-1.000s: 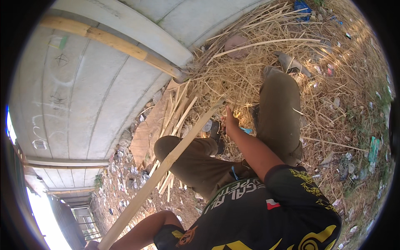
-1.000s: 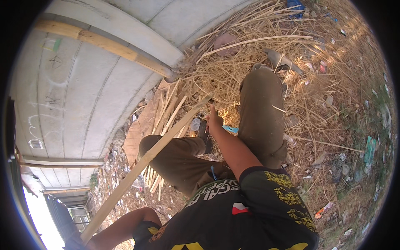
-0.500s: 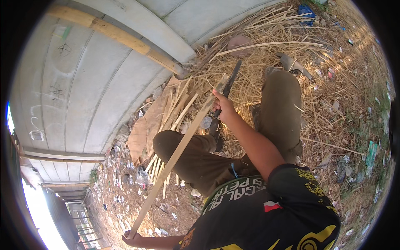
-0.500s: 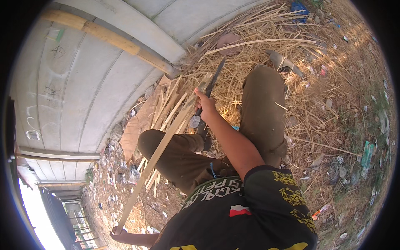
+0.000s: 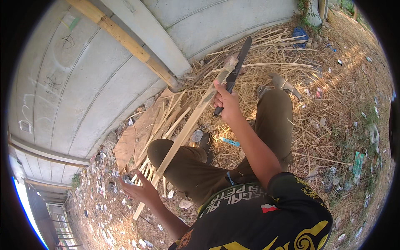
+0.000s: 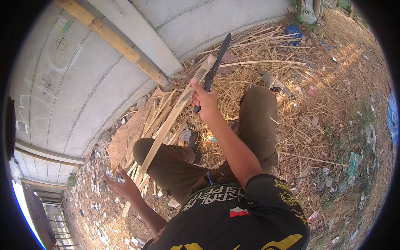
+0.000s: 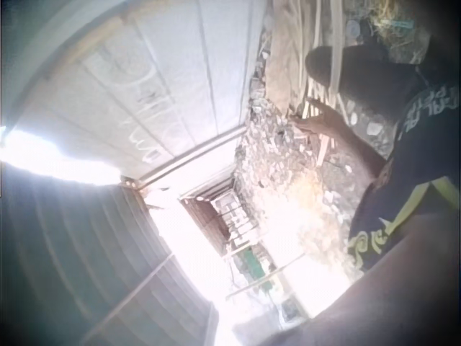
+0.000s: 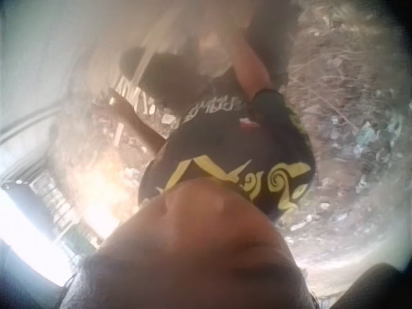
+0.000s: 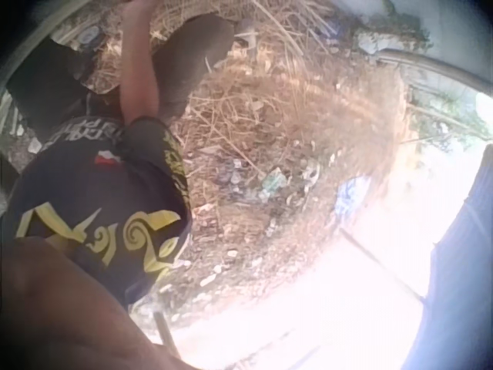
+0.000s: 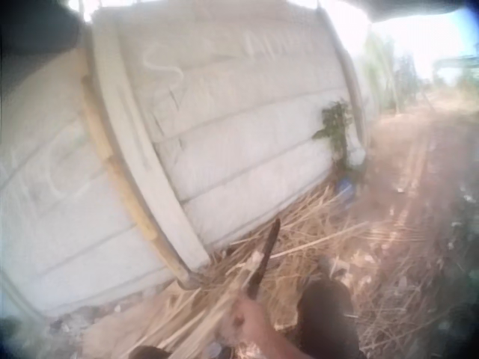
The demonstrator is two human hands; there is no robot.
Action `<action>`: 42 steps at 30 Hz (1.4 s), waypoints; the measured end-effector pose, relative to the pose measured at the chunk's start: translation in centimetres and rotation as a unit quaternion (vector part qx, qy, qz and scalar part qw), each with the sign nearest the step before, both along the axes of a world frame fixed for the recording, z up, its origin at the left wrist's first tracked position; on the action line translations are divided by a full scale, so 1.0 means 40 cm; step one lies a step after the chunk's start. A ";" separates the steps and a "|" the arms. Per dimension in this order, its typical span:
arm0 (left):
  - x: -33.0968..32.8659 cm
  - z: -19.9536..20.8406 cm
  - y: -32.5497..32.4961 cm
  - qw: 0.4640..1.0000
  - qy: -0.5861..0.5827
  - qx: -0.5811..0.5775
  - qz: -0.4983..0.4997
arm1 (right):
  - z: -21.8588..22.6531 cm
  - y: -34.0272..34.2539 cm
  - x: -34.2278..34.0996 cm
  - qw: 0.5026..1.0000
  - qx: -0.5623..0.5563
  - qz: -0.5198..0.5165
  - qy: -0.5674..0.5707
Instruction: The person sits on the ground and uses a large knife to split a long bamboo stick into smaller strips. They hold the bamboo with one hand and strike it with the knife to separate the pieces, then place the split strips on the ground.
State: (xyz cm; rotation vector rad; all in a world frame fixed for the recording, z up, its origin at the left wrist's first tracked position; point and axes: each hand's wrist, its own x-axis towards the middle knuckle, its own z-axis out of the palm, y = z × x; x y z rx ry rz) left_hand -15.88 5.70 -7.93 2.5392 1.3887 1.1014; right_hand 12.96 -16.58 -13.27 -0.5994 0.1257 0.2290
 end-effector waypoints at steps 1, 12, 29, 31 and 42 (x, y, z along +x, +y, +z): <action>0.036 0.012 -0.034 0.989 -0.001 -0.043 -0.141 | 0.027 -0.001 -0.011 1.000 -0.012 0.003 -0.013; 0.231 -0.096 -0.096 0.933 0.126 -0.119 -0.314 | 0.057 -0.008 0.052 0.965 -0.253 0.010 -0.068; 0.227 -0.174 -0.084 0.967 -0.020 0.042 -0.252 | -0.057 -0.086 0.164 0.690 -0.668 -0.117 -0.254; 0.201 -0.174 -0.087 0.959 -0.014 0.063 -0.276 | -0.032 -0.103 0.161 0.694 -0.672 -0.110 -0.233; 0.195 -0.190 -0.088 0.954 -0.049 0.065 -0.287 | -0.080 -0.061 0.092 0.732 -0.650 0.085 -0.184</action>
